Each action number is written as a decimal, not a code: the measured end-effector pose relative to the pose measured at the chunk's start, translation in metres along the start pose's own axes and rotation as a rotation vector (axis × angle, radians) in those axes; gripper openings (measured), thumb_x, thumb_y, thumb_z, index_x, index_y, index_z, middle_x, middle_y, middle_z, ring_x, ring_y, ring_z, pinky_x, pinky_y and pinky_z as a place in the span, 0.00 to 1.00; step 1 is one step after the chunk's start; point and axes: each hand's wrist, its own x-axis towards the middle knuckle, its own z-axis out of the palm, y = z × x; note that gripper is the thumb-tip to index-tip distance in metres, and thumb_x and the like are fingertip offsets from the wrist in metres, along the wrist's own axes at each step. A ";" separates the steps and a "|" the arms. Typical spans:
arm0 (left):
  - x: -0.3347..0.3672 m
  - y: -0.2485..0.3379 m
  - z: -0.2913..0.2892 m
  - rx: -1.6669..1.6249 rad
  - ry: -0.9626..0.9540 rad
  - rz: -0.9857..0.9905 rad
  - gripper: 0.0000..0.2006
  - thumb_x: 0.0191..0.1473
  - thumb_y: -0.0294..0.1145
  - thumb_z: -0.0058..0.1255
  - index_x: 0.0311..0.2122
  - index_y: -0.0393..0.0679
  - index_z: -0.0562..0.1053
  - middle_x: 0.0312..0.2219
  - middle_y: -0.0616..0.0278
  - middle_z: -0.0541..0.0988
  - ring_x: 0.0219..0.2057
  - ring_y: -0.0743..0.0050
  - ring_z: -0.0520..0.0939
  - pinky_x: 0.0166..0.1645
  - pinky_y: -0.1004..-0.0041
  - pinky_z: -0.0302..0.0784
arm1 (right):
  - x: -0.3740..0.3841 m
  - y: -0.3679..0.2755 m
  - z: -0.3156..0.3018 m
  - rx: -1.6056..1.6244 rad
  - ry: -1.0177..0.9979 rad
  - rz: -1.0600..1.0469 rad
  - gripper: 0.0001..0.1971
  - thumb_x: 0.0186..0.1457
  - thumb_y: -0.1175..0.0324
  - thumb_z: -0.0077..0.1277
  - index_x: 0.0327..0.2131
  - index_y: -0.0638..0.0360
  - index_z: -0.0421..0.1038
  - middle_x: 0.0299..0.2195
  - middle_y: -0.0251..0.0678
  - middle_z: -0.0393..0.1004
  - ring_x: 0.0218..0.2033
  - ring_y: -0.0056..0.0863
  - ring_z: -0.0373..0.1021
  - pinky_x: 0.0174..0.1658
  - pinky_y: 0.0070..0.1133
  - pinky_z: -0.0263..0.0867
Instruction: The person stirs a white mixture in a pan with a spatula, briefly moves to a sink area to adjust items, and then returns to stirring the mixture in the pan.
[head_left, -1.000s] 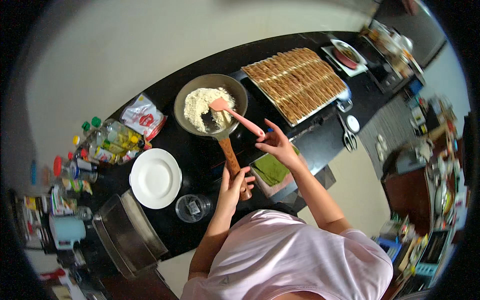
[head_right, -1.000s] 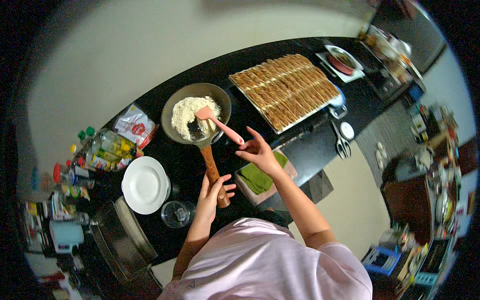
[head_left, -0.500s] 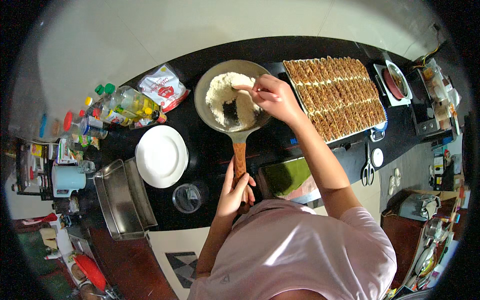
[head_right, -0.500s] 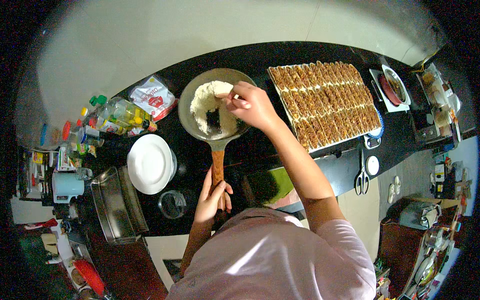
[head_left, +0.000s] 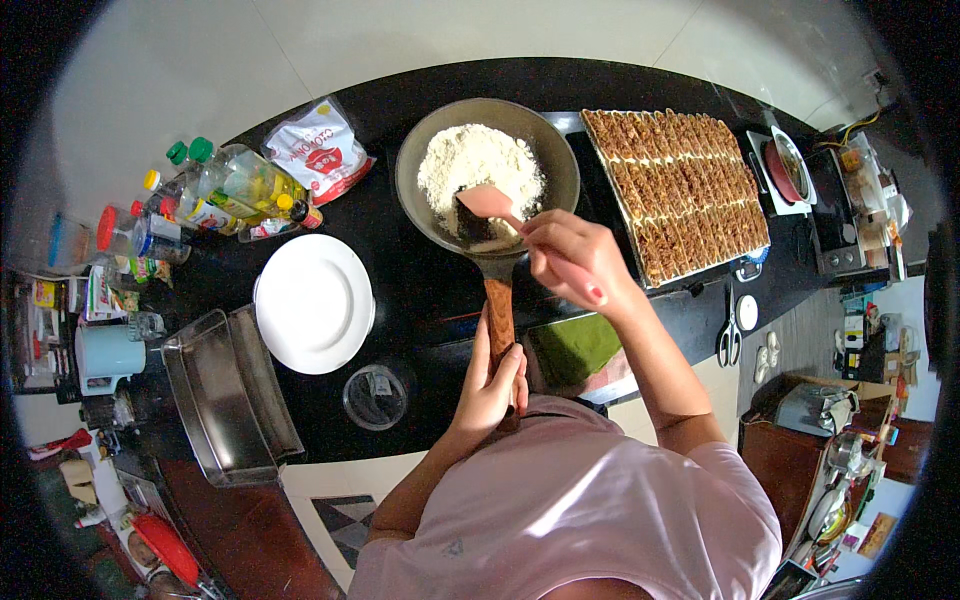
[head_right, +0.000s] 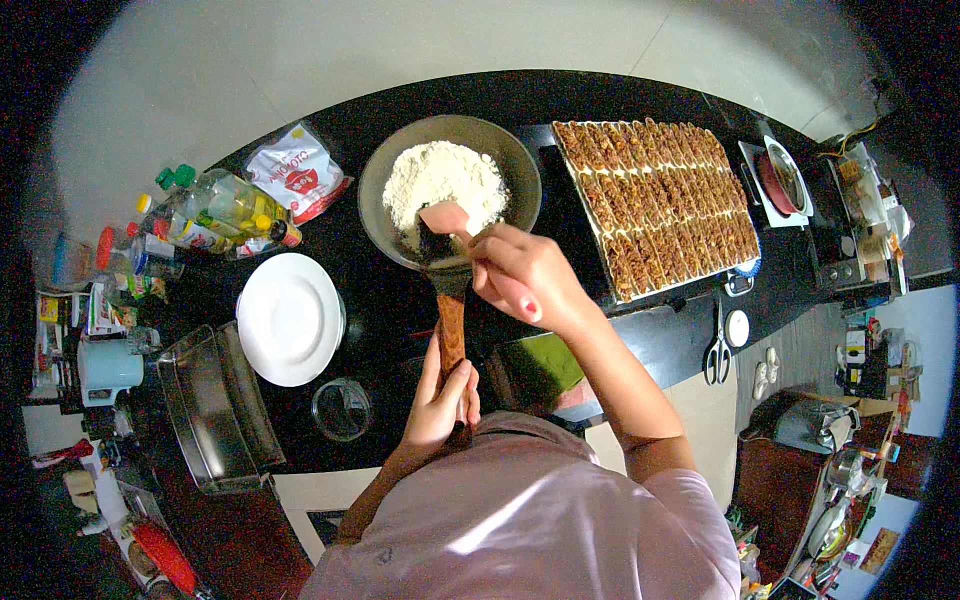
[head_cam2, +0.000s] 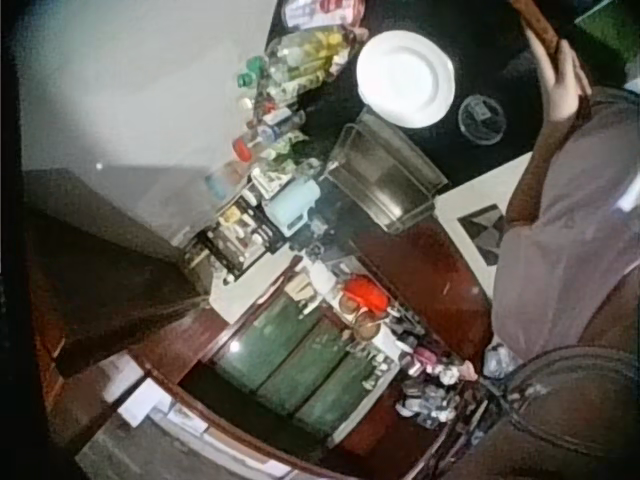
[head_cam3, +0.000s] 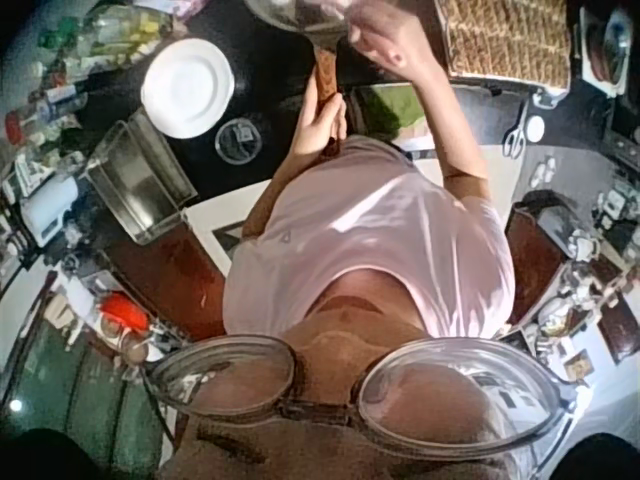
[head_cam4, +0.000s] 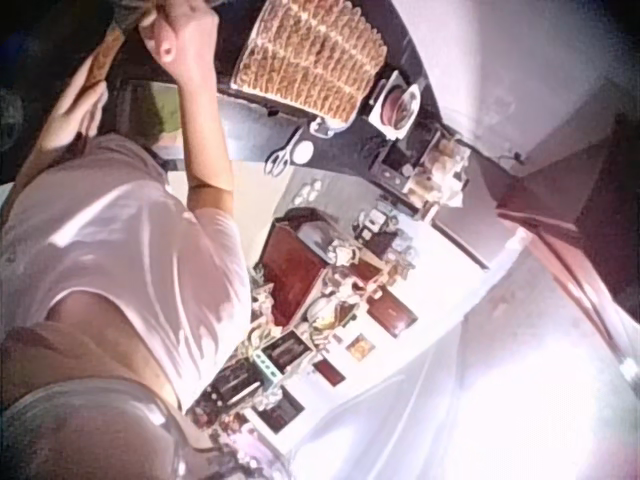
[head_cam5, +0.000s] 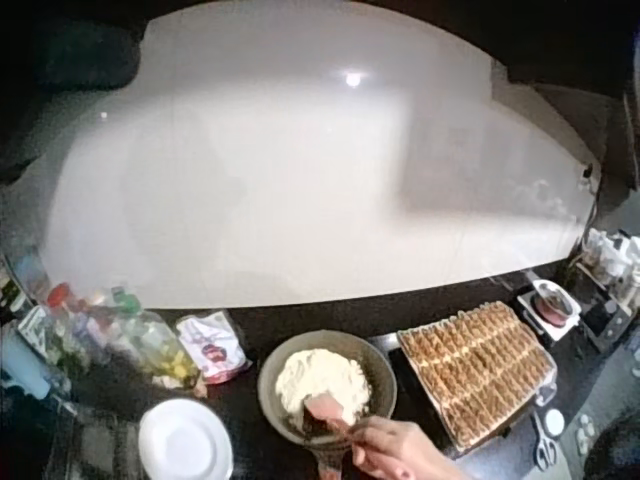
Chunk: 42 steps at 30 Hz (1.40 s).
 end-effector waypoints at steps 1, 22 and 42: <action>0.000 0.001 0.001 -0.016 0.004 -0.001 0.34 0.61 0.25 0.36 0.65 0.57 0.33 0.25 0.63 0.66 0.13 0.81 0.68 0.16 0.82 0.66 | -0.003 0.004 0.005 -0.016 -0.049 0.009 0.06 0.41 0.80 0.50 0.27 0.64 0.69 0.30 0.41 0.73 0.30 0.38 0.73 0.34 0.25 0.70; 0.001 0.000 0.005 0.062 0.089 0.032 0.32 0.61 0.31 0.38 0.65 0.59 0.38 0.24 0.64 0.68 0.12 0.80 0.69 0.16 0.81 0.62 | 0.002 0.018 -0.027 0.073 0.102 -0.030 0.03 0.42 0.79 0.49 0.25 0.62 0.68 0.25 0.40 0.71 0.26 0.40 0.71 0.31 0.27 0.69; 0.001 -0.001 0.007 0.085 0.072 0.043 0.33 0.60 0.26 0.36 0.65 0.55 0.36 0.24 0.65 0.65 0.13 0.83 0.65 0.16 0.81 0.65 | 0.018 0.042 -0.028 0.073 0.253 0.195 0.04 0.45 0.73 0.51 0.23 0.63 0.69 0.22 0.42 0.71 0.22 0.40 0.70 0.26 0.26 0.66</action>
